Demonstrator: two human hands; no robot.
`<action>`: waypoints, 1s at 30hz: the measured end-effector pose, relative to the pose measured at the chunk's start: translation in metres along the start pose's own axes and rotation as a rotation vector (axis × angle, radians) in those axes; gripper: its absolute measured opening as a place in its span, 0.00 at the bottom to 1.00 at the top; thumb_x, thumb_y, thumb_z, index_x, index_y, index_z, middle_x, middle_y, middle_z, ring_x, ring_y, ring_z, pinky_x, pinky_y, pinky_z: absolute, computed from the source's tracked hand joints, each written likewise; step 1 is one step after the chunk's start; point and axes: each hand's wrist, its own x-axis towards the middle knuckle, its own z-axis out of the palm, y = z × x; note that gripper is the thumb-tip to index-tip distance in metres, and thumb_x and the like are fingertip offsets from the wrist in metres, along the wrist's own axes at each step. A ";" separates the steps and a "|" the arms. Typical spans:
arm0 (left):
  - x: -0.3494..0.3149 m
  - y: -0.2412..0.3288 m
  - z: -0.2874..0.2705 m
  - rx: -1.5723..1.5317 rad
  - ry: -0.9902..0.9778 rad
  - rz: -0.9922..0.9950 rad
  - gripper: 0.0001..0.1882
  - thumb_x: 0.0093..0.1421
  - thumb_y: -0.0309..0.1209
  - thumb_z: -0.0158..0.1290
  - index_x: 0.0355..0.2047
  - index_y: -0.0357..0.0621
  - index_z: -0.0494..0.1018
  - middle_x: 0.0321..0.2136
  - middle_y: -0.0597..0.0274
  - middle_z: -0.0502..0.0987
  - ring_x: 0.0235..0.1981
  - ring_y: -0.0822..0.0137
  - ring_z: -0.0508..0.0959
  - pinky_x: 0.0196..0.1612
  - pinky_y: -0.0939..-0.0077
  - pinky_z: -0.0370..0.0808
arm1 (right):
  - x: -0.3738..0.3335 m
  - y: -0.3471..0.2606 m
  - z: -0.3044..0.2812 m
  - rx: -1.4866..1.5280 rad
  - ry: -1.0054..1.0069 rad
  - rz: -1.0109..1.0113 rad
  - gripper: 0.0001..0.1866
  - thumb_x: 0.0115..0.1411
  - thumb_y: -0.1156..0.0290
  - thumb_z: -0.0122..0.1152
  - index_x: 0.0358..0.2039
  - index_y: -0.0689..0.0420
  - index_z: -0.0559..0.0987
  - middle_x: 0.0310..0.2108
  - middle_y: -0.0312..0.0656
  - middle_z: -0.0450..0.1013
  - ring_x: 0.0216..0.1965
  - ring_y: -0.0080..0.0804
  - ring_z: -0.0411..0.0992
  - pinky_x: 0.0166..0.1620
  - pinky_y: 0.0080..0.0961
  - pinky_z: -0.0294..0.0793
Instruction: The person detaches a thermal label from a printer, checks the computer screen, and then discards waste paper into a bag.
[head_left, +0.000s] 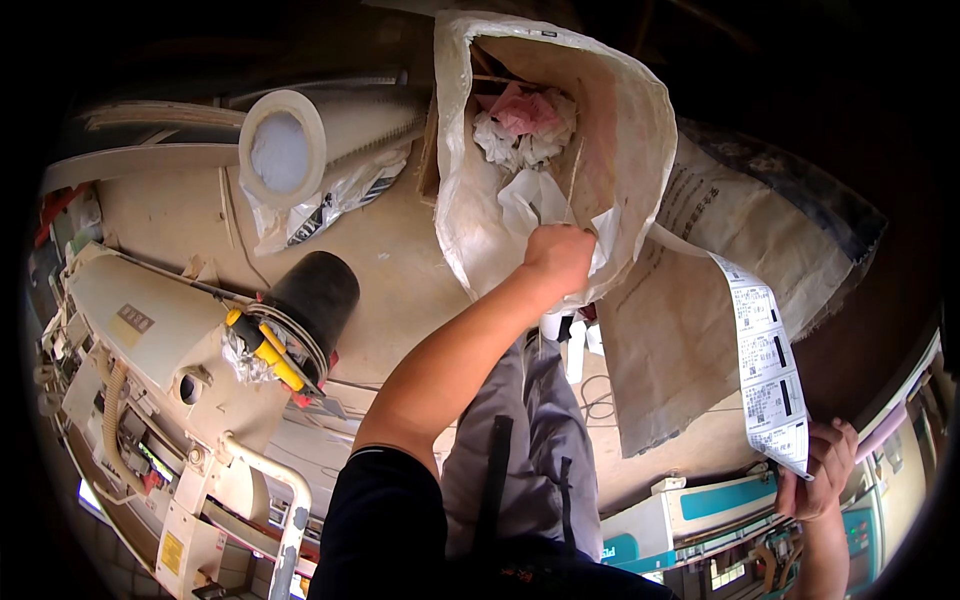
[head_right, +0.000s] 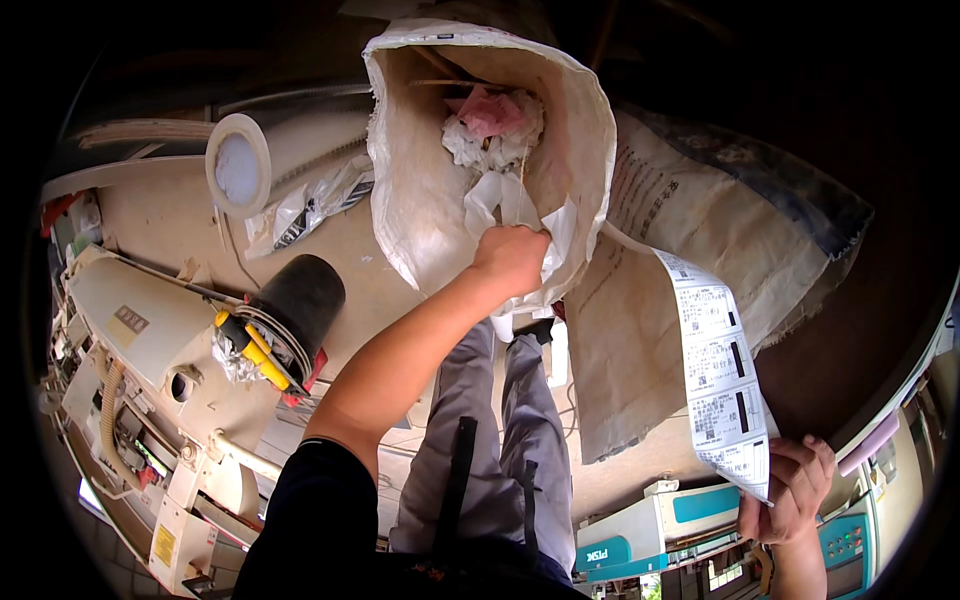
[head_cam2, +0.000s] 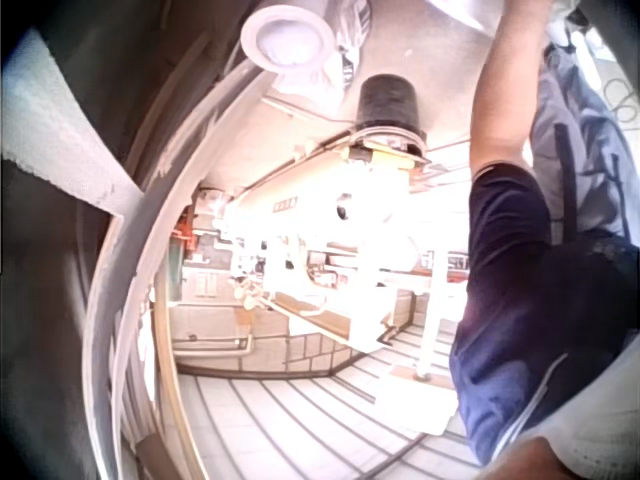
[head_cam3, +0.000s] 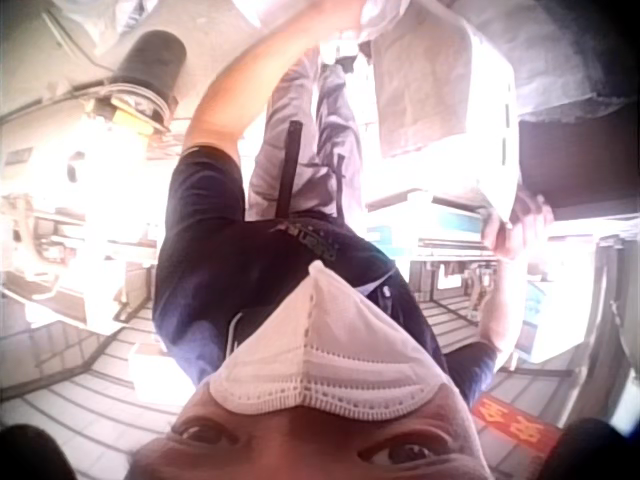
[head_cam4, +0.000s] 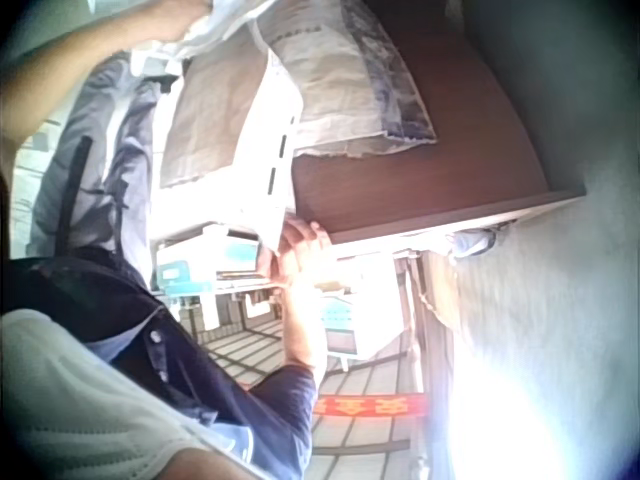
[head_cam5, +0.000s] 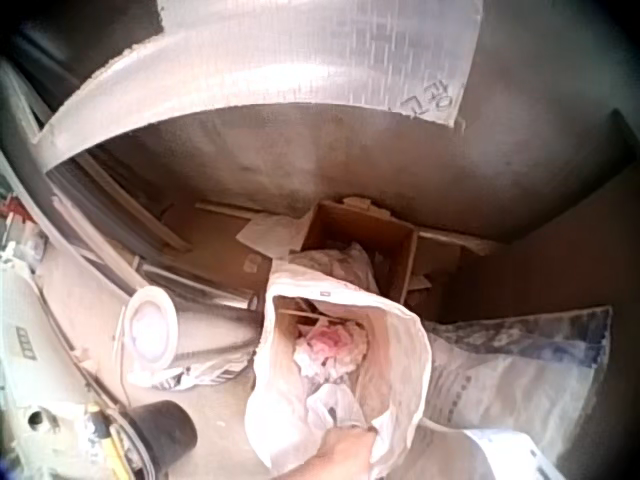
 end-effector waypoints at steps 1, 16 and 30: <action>0.000 -0.003 0.001 0.005 -0.003 0.001 0.15 0.43 0.24 0.53 0.36 0.41 0.75 0.30 0.52 0.78 0.35 0.55 0.79 0.36 0.64 0.76 | 0.000 0.000 0.000 0.001 -0.004 0.005 0.10 0.42 0.73 0.54 0.26 0.64 0.74 0.26 0.45 0.72 0.32 0.43 0.72 0.48 0.44 0.64; 0.003 -0.044 -0.003 0.374 -0.062 -0.432 0.41 0.46 0.46 0.56 0.60 0.46 0.59 0.59 0.44 0.58 0.52 0.40 0.67 0.51 0.48 0.66 | -0.005 0.002 0.002 0.016 -0.004 -0.005 0.09 0.42 0.71 0.53 0.25 0.62 0.73 0.26 0.44 0.72 0.32 0.43 0.73 0.49 0.44 0.63; 0.196 -0.104 -0.020 0.352 0.259 -0.036 0.41 0.36 0.34 0.65 0.54 0.43 0.64 0.55 0.54 0.63 0.57 0.56 0.64 0.56 0.62 0.64 | -0.021 0.009 -0.010 -0.001 -0.139 -0.035 0.15 0.58 0.57 0.45 0.31 0.58 0.70 0.30 0.47 0.72 0.34 0.44 0.71 0.52 0.48 0.61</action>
